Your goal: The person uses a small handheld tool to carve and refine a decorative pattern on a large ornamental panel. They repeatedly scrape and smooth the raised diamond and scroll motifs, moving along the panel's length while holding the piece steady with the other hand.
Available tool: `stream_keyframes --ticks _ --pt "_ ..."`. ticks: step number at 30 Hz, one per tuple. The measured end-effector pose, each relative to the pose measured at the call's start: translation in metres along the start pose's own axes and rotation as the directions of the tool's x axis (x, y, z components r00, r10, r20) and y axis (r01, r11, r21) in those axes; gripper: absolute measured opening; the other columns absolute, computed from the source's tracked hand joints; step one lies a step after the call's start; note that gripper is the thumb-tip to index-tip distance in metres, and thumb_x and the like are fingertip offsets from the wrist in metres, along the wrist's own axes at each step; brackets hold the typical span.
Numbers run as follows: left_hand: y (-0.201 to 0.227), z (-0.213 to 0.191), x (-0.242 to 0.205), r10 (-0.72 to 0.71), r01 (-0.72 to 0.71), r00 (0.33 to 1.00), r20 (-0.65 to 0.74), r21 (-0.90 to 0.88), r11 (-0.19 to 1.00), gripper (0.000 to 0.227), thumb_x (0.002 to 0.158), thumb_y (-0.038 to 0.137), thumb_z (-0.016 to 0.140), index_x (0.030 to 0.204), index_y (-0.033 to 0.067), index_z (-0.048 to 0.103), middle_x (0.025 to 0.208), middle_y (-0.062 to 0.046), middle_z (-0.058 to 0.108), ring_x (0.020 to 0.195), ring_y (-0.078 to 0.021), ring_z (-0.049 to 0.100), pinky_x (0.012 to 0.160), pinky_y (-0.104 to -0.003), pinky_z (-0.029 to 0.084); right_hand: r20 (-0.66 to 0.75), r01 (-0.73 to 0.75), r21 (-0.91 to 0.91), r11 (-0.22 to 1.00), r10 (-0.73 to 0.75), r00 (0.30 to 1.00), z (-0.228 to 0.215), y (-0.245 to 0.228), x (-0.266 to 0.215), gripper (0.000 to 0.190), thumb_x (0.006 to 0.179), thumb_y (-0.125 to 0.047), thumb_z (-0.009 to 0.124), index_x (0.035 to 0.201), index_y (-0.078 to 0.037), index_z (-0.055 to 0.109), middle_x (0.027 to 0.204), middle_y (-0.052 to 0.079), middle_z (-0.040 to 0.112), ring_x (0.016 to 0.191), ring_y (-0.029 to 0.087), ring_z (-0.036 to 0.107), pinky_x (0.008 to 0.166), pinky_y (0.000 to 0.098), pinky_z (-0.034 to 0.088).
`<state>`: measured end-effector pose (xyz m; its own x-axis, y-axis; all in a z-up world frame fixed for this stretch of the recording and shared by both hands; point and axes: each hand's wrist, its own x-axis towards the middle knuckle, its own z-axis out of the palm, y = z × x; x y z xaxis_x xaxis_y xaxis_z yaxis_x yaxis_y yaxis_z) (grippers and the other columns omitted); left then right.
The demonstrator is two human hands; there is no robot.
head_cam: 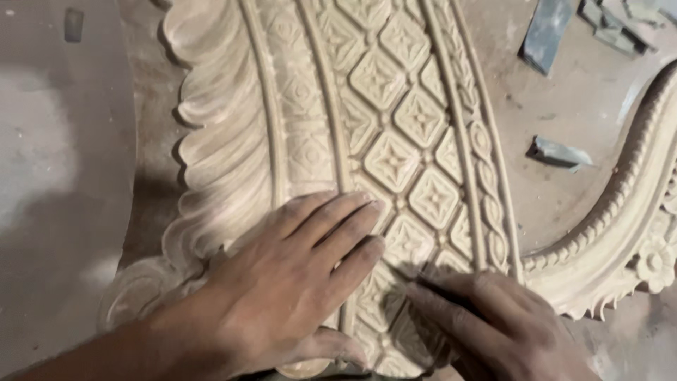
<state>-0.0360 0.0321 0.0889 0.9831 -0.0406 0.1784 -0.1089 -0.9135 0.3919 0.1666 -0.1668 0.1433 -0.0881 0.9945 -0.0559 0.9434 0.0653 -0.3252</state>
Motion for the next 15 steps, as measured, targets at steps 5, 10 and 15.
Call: stream_keyframes --ticks 5,10,15 --pt "0.001 -0.002 -0.002 -0.021 0.021 1.000 0.006 -0.003 1.000 0.110 0.077 0.079 0.045 0.148 -0.0038 0.037 0.161 -0.028 0.026 0.152 -0.0420 0.016 0.122 -0.057 0.009 0.001 0.141 -0.166 0.976 -0.143 0.990 0.016 -0.001 -0.004 0.068 0.088 -0.050 0.061 0.142 -0.008 0.062 0.127 0.013 0.064 0.111 0.027 0.066 0.097 0.0444 0.053" --pt "0.002 0.001 -0.008 -0.032 0.032 0.999 0.034 -0.004 0.999 0.113 0.074 0.080 0.048 0.149 -0.0040 0.035 0.161 -0.028 0.024 0.152 -0.0428 0.016 0.122 -0.058 0.008 0.058 0.228 -0.172 0.958 -0.221 0.973 0.021 -0.006 0.003 0.054 0.091 -0.034 0.062 0.138 -0.008 0.064 0.129 0.014 0.064 0.108 0.026 0.065 0.093 0.0427 0.053" --pt "0.004 -0.001 -0.008 -0.041 0.041 0.999 0.015 -0.009 0.999 0.115 0.073 0.081 0.050 0.149 -0.0040 0.036 0.162 -0.028 0.024 0.153 -0.0423 0.017 0.123 -0.058 0.009 0.067 0.311 -0.279 0.908 -0.305 0.950 0.023 0.005 -0.003 0.054 0.082 -0.031 0.063 0.131 -0.008 0.062 0.131 0.014 0.062 0.111 0.029 0.064 0.093 0.0422 0.054"
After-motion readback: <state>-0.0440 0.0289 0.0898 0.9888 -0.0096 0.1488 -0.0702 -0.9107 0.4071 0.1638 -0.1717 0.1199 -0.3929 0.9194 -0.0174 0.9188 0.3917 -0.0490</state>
